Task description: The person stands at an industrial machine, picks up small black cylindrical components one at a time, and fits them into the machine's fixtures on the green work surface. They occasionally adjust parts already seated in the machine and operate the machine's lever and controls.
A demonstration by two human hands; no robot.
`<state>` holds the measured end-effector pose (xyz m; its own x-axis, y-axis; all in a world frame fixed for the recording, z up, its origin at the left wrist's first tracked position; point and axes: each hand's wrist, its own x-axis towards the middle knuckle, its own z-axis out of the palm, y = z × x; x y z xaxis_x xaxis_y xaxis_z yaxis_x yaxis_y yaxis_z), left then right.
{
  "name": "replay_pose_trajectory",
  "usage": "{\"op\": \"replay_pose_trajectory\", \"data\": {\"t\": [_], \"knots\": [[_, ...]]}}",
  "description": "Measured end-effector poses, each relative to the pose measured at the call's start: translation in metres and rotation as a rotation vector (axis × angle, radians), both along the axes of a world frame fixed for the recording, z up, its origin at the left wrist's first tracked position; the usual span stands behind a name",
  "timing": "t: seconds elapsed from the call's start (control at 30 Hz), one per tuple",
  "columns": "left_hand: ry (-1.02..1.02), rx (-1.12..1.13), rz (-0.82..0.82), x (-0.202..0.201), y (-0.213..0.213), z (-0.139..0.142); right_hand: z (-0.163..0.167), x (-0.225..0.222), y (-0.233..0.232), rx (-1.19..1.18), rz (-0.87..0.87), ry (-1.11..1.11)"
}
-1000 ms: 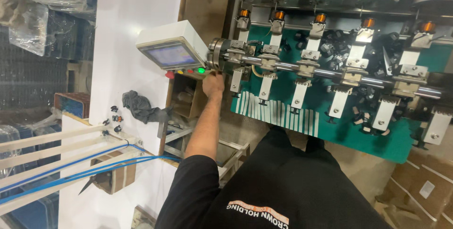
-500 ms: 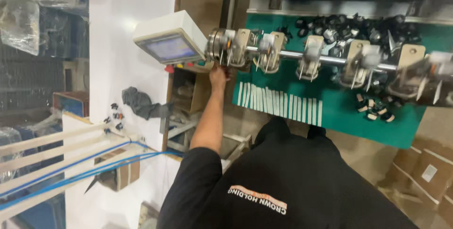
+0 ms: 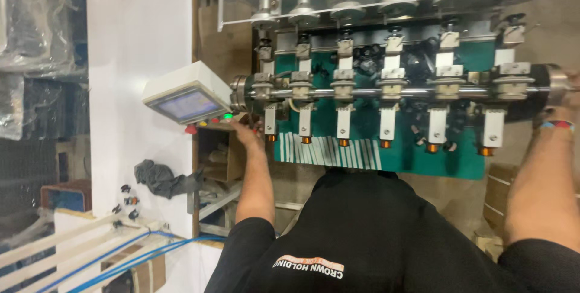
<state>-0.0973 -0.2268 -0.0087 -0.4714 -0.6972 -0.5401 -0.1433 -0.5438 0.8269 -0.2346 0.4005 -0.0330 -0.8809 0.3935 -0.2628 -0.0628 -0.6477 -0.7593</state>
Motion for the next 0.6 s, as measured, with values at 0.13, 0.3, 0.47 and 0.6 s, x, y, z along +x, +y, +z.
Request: {"op": "replay_pose_trajectory", "data": {"t": [0.13, 0.3, 0.47, 0.6], "knots": [[-0.068, 0.002, -0.046, 0.011, 0.017, 0.001, -0.001, 0.004, 0.003, -0.149, 0.026, 0.108], [-0.016, 0.003, -0.056, 0.036, 0.039, -0.015, -0.012, 0.041, 0.007, 0.203, 0.078, -0.075], [-0.098, 0.114, -0.251, 0.081, 0.070, -0.048, -0.044, 0.143, -0.028, 1.093, 0.035, -0.244], [-0.588, -0.059, -0.906, 0.127, 0.101, -0.076, -0.074, 0.201, -0.064, 1.408, 0.528, -0.147]]}}
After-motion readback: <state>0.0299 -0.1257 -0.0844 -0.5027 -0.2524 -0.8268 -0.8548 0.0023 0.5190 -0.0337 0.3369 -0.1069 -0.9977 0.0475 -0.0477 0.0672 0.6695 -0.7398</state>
